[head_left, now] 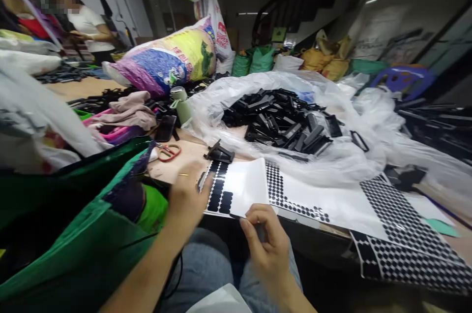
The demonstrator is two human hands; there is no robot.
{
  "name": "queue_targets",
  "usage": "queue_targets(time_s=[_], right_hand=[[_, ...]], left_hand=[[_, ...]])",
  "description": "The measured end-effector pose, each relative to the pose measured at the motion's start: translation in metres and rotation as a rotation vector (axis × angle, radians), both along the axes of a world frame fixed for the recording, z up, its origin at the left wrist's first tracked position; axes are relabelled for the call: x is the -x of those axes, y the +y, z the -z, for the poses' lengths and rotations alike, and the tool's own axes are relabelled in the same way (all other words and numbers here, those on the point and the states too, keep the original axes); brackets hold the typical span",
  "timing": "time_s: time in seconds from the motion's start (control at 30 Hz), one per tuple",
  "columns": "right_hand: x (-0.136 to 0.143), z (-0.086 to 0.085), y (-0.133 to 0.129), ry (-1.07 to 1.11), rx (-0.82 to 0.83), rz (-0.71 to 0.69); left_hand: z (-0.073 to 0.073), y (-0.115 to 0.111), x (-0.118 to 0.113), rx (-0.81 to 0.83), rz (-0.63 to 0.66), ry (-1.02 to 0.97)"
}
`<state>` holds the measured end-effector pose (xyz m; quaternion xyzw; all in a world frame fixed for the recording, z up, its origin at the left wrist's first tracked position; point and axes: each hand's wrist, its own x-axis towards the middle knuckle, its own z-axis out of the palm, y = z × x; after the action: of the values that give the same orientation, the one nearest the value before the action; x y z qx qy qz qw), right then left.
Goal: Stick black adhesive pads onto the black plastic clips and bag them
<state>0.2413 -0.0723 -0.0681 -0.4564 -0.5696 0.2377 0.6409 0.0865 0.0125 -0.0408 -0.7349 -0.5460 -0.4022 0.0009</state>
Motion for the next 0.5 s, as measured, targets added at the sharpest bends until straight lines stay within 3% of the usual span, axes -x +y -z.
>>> queue_targets(time_s=[0.1,0.17,0.23,0.3,0.43,0.5], right_hand=[[-0.038,0.015,-0.014,0.119,0.004,0.340],[-0.069,0.023,-0.024,0.183,0.051,0.561],[-0.098,0.031,-0.037,0.226,0.116,0.719],[-0.121,0.040,-0.049,0.243,0.175,0.813],[-0.143,0.058,-0.059,0.280,0.277,0.871],[-0.146,0.064,-0.055,0.332,0.297,0.858]], left_hand=[[0.043,-0.003,-0.097,0.190,0.480,-0.015],[0.056,-0.001,-0.150,0.236,0.660,0.097],[0.058,0.019,-0.188,0.272,0.591,0.245],[0.054,0.058,-0.213,0.323,0.457,0.323],[0.049,0.151,-0.245,0.368,0.432,0.350],[0.049,0.183,-0.258,0.395,0.391,0.352]])
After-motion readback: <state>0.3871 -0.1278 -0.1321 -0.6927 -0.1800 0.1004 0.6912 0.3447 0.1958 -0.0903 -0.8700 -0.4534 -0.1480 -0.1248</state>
